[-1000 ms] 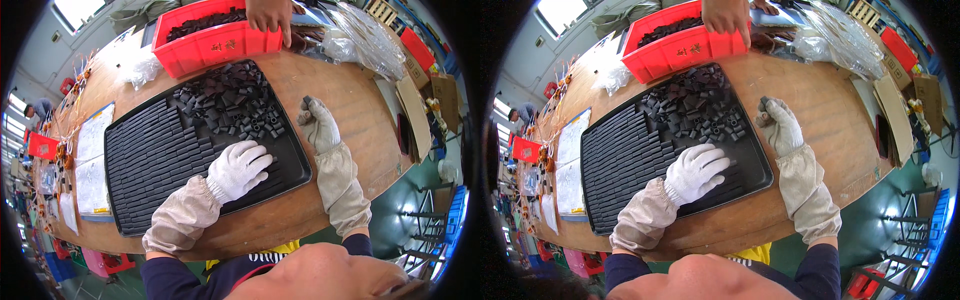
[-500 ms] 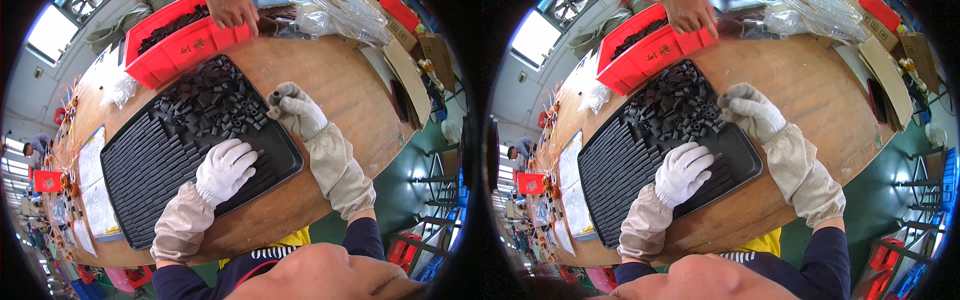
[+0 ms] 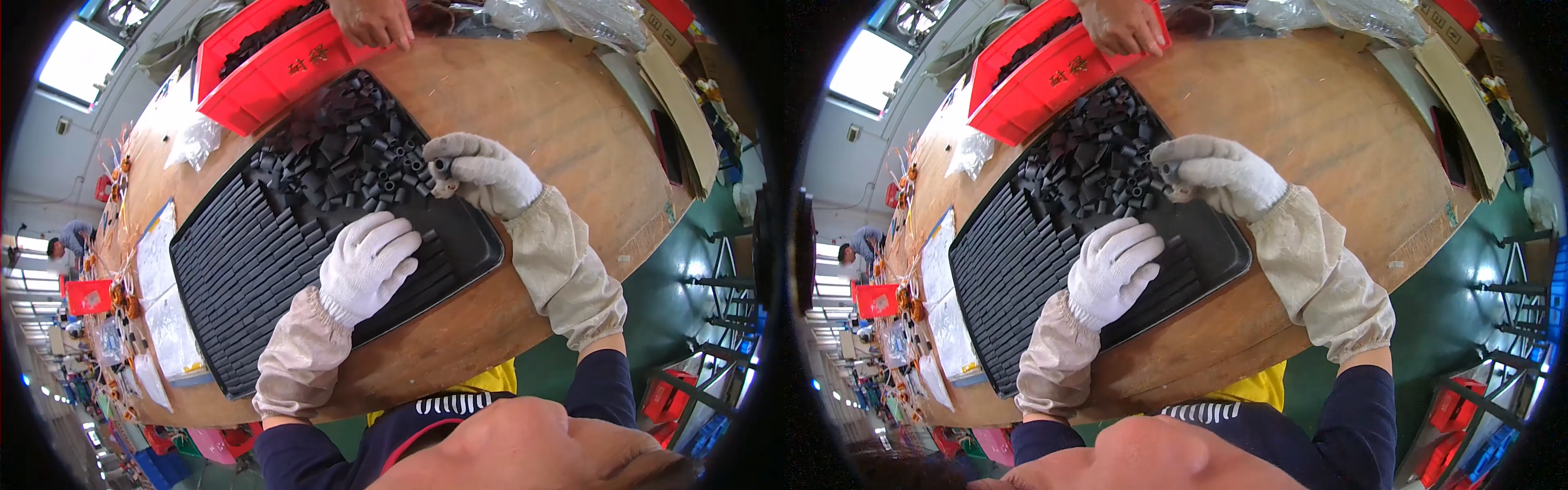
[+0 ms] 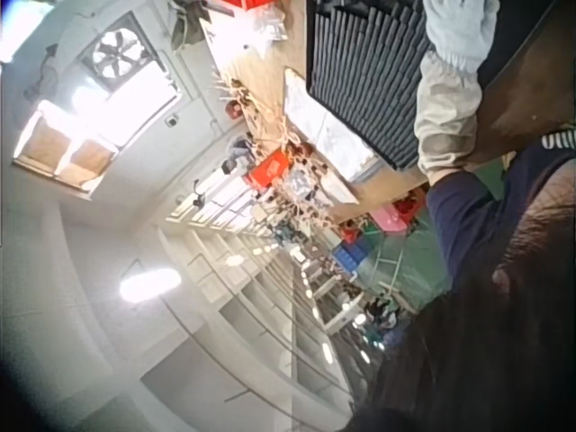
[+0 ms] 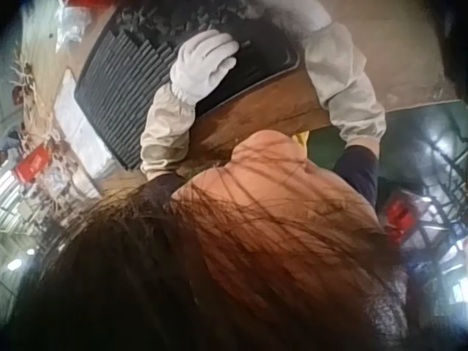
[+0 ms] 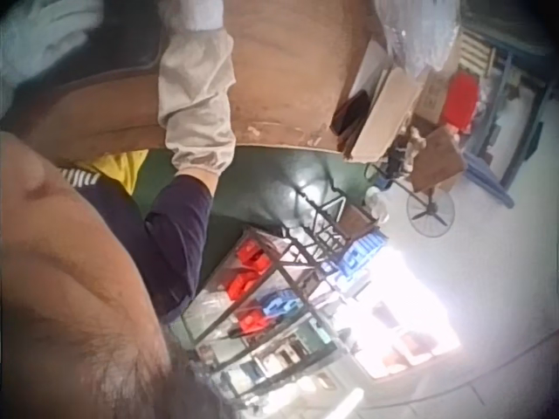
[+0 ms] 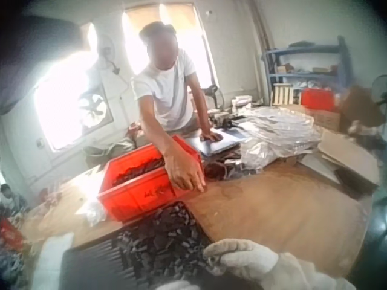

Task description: The person sits at a workbench in a factory and assembles small black plastic components. They pick up a cylindrical piece and a conical piece, fit them together, and place the assembled unit into a black tray. The person repeats this process continuously, filling the tray with the finished parts.

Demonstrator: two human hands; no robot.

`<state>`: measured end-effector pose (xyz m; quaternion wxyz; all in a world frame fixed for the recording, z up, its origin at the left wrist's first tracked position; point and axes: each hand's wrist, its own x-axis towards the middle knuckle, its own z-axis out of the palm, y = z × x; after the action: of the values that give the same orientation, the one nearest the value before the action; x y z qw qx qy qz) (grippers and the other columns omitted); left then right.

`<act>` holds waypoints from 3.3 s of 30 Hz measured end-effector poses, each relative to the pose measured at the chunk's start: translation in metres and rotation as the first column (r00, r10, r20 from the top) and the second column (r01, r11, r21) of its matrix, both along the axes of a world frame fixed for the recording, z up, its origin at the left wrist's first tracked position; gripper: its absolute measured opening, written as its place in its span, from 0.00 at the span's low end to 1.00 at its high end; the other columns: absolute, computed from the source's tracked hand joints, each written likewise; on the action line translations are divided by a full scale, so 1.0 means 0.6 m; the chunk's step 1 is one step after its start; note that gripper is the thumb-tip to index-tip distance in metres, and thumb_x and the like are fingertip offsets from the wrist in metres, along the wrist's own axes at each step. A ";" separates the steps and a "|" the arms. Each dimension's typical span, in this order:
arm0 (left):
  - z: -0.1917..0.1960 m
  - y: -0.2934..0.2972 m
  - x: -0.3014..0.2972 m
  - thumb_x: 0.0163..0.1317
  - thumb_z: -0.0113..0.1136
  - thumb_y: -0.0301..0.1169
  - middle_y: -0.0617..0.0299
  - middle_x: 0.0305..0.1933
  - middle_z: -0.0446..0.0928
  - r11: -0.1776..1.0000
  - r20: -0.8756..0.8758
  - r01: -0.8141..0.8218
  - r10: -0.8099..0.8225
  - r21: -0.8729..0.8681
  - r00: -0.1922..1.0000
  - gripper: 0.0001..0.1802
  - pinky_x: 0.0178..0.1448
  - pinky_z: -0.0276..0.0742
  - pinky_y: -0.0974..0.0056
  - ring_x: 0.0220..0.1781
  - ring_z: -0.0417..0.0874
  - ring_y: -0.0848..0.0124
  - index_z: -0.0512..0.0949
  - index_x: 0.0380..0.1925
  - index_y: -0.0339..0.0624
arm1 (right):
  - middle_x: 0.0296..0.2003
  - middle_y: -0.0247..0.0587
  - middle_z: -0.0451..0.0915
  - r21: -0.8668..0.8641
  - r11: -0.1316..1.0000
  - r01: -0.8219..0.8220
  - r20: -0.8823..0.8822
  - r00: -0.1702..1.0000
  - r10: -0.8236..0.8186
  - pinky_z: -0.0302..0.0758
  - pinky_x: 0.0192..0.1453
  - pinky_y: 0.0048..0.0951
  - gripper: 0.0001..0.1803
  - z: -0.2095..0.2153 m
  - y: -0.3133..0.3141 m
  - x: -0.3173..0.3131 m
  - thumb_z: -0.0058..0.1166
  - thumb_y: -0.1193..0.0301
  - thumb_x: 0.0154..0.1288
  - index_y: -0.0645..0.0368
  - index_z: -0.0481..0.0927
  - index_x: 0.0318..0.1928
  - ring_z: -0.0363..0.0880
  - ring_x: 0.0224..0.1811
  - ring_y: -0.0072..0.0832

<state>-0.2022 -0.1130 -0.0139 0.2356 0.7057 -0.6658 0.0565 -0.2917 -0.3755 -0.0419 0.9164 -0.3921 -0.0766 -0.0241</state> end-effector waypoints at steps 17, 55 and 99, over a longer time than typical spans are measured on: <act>-0.023 0.048 0.113 0.57 0.73 0.25 0.54 0.57 0.81 0.728 -0.023 -0.532 0.581 -0.432 0.814 0.12 0.64 0.77 0.53 0.63 0.78 0.53 0.87 0.42 0.47 | 0.41 0.41 0.82 0.017 1.000 -0.004 -0.024 1.000 0.005 0.81 0.45 0.29 0.25 -0.009 0.005 0.009 0.62 0.64 0.74 0.70 0.75 0.61 0.81 0.37 0.26; 0.027 -0.037 0.018 0.58 0.70 0.27 0.57 0.33 0.83 0.944 -0.152 -0.249 0.219 -0.218 0.964 0.10 0.38 0.77 0.59 0.34 0.82 0.61 0.87 0.41 0.44 | 0.50 0.35 0.79 -0.746 0.608 0.271 0.165 0.960 -0.226 0.74 0.61 0.27 0.15 0.015 0.058 -0.002 0.60 0.80 0.69 0.60 0.81 0.55 0.77 0.54 0.22; 0.041 -0.032 0.004 0.70 0.66 0.32 0.66 0.40 0.82 0.954 -0.948 -0.221 0.246 0.200 0.203 0.18 0.43 0.78 0.74 0.37 0.79 0.82 0.80 0.56 0.33 | 0.47 0.44 0.82 -0.716 0.338 0.611 0.549 0.791 -0.269 0.80 0.53 0.31 0.10 0.029 0.075 -0.004 0.62 0.81 0.63 0.60 0.84 0.45 0.84 0.48 0.32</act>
<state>-0.1999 -0.1324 0.0108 0.5753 0.6845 -0.2661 -0.3601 -0.2939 -0.3303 -0.0247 0.5154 -0.7940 -0.1209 -0.2989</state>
